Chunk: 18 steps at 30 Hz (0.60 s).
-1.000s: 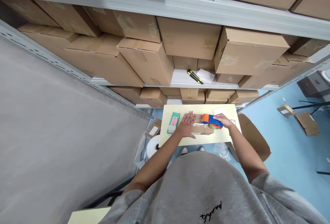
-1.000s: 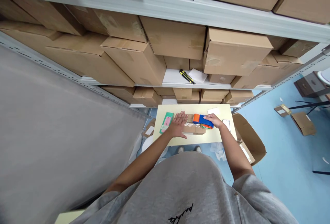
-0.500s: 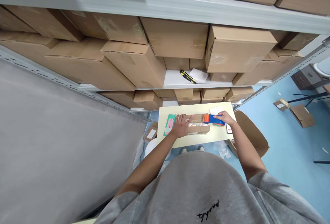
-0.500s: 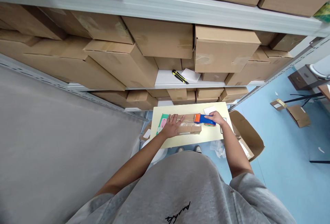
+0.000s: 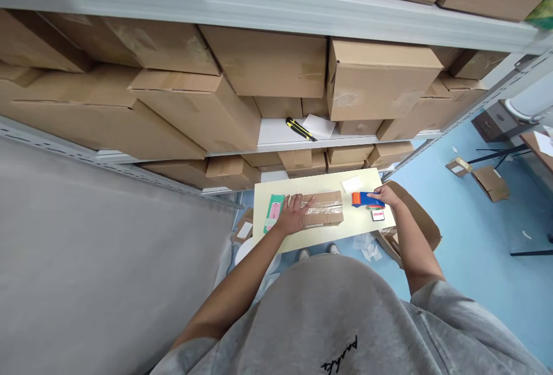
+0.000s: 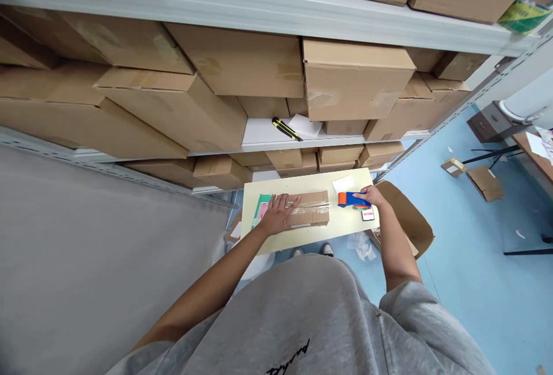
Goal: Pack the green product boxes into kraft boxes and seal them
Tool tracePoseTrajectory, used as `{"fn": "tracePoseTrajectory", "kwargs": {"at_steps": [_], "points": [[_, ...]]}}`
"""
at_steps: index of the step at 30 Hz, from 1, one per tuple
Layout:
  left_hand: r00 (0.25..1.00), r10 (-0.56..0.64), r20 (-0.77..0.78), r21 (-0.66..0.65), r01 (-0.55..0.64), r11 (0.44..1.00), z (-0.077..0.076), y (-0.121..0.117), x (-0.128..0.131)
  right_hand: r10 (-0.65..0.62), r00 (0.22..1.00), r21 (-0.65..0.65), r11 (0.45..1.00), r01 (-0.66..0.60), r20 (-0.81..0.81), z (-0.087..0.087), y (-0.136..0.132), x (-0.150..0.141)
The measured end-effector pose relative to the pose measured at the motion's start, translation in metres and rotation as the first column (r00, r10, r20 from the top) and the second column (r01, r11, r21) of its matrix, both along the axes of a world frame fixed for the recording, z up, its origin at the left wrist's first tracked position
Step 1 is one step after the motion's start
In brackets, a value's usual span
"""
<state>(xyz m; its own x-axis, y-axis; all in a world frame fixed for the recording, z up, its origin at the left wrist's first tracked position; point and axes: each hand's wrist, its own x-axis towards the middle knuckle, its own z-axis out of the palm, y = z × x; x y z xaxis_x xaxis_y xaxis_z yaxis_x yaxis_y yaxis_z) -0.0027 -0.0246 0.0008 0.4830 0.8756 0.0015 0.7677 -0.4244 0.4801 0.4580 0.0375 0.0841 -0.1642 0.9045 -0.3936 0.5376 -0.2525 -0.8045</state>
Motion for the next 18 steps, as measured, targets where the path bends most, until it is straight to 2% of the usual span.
{"fn": "tracePoseTrajectory", "kwargs": {"at_steps": [4, 7, 10, 14, 16, 18], "points": [[0.995, -0.017, -0.098, -0.004, 0.017, 1.000, 0.000, -0.002, -0.003, 0.028, 0.999, -0.013, 1.000, -0.027, 0.045, -0.013, 0.004, -0.005], [0.981, -0.049, -0.187, 0.011, 0.052, 0.999, 0.003, -0.002, 0.007, 0.091, 0.992, -0.002, 0.996, -0.091, 0.082, -0.018, 0.007, -0.010], [0.966, -0.127, -0.225, 0.024, 0.136, 0.990, 0.011, 0.002, 0.040, 0.140, 0.975, 0.014, 0.989, -0.145, 0.170, -0.017, 0.008, -0.015], [0.925, -0.290, -0.247, 0.038, 0.308, 0.951, 0.022, 0.014, 0.103, 0.179, 0.939, -0.001, 0.982, -0.186, 0.293, -0.009, 0.009, -0.019], [0.910, -0.322, -0.262, 0.018, 0.338, 0.941, 0.024, 0.021, 0.125, 0.195, 0.908, -0.015, 0.979, -0.204, 0.371, -0.005, 0.009, -0.021], [0.908, -0.330, -0.260, -0.010, 0.339, 0.941, 0.024, 0.026, 0.135, 0.204, 0.857, -0.030, 0.976, -0.216, 0.473, -0.002, 0.008, -0.023]]}}
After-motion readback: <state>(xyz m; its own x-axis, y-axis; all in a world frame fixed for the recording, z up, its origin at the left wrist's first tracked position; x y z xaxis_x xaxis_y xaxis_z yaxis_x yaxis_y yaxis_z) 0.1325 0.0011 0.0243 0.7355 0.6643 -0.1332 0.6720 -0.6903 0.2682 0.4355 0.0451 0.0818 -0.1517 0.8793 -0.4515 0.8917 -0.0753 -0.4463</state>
